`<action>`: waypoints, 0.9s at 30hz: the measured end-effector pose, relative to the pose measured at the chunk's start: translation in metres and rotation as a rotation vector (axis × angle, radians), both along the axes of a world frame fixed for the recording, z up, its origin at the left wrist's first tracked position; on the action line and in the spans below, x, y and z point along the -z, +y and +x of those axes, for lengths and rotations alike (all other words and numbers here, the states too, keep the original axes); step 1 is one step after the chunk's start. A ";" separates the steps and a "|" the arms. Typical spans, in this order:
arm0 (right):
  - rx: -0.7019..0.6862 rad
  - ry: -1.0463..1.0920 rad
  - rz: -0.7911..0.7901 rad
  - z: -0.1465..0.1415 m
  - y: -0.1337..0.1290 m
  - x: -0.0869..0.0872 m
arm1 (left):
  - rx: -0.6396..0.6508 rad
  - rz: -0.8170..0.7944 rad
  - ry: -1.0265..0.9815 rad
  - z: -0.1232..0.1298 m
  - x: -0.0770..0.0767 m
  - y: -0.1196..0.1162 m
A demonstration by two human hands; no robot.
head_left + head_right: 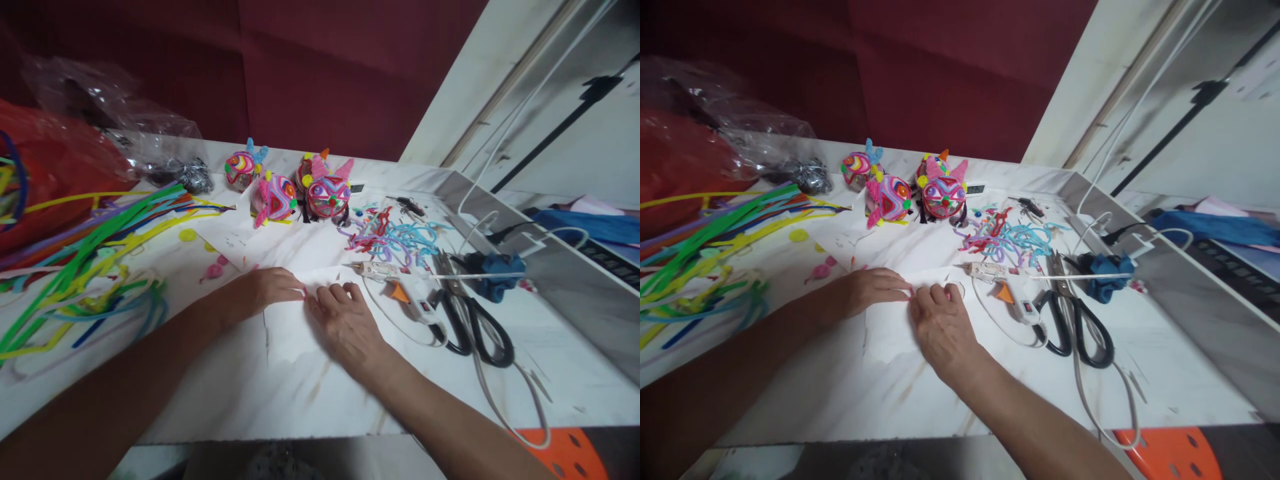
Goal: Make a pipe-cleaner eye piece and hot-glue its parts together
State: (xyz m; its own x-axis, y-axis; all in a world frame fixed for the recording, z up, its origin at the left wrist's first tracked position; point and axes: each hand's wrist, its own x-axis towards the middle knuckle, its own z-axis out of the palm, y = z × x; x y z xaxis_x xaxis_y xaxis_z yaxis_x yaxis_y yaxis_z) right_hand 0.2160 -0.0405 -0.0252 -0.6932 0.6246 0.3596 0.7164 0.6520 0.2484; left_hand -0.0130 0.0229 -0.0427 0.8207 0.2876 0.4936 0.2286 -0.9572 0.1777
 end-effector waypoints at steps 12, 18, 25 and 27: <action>-0.013 0.046 0.037 0.006 0.001 0.002 | 0.000 -0.018 -0.007 0.000 0.012 0.006; -0.025 0.083 0.033 0.012 0.004 -0.002 | 0.005 -0.054 -0.041 0.000 0.017 0.006; -0.026 0.133 -0.018 0.012 0.003 -0.004 | -0.030 -0.095 -0.027 0.000 0.017 0.003; -0.017 0.133 -0.011 0.012 0.004 -0.003 | -0.024 -0.088 -0.027 0.000 0.017 0.003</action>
